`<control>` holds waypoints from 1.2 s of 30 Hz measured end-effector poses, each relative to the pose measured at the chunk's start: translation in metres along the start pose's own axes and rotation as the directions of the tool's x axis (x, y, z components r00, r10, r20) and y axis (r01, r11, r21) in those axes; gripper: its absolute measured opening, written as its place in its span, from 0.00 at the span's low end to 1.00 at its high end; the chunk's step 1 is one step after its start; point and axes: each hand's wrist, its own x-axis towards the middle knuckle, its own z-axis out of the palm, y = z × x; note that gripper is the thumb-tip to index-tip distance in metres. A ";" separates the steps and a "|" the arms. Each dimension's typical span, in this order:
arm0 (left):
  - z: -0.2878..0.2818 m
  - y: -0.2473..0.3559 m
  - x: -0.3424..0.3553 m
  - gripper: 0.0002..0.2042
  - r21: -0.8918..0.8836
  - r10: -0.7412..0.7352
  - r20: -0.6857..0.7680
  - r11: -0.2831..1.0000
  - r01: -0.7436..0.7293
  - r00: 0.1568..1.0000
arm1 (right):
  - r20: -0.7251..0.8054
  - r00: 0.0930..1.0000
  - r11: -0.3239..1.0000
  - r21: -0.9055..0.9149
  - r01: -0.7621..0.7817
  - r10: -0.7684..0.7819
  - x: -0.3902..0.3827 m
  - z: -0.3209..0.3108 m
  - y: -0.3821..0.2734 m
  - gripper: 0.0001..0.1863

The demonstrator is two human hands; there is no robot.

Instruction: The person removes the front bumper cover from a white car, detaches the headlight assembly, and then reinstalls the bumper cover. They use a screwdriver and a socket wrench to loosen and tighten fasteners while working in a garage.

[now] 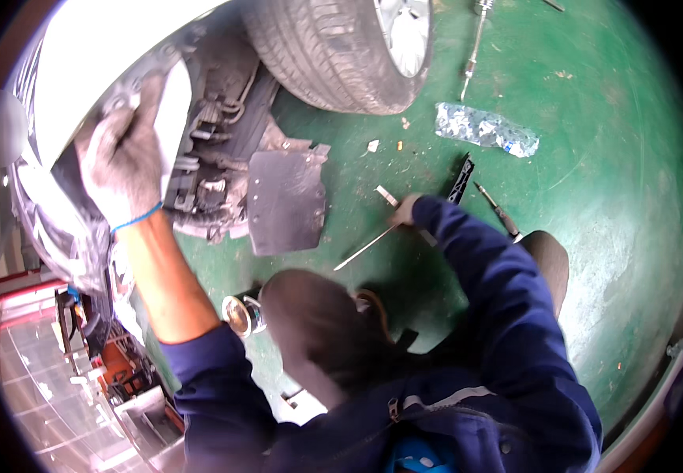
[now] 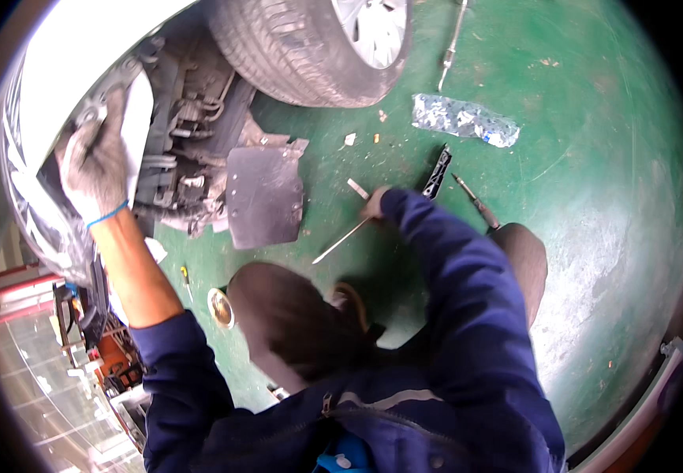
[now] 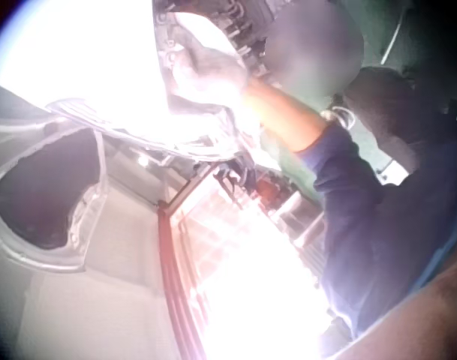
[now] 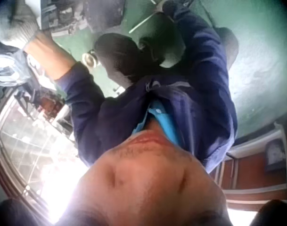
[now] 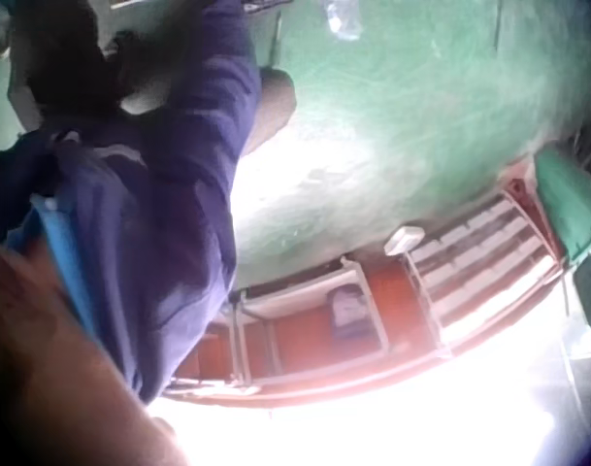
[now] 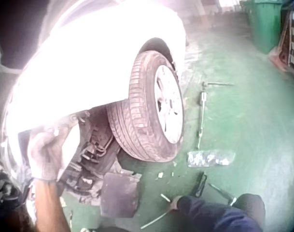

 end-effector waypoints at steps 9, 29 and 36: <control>0.015 0.001 0.002 0.07 0.326 0.106 -0.110 0.943 -0.065 0.988 | -0.043 0.813 0.645 0.634 -0.428 0.581 0.005 0.065 -0.005 0.23; 0.016 -0.012 -0.015 0.12 0.554 0.331 0.158 0.750 -0.361 0.930 | -0.985 0.165 -0.806 0.139 0.575 -0.051 -0.063 -0.316 -0.195 0.09; 0.037 -0.001 -0.037 0.31 0.366 0.253 -0.025 0.902 -0.227 0.967 | -0.961 0.134 -0.877 0.277 0.393 -0.244 -0.060 -0.333 -0.187 0.05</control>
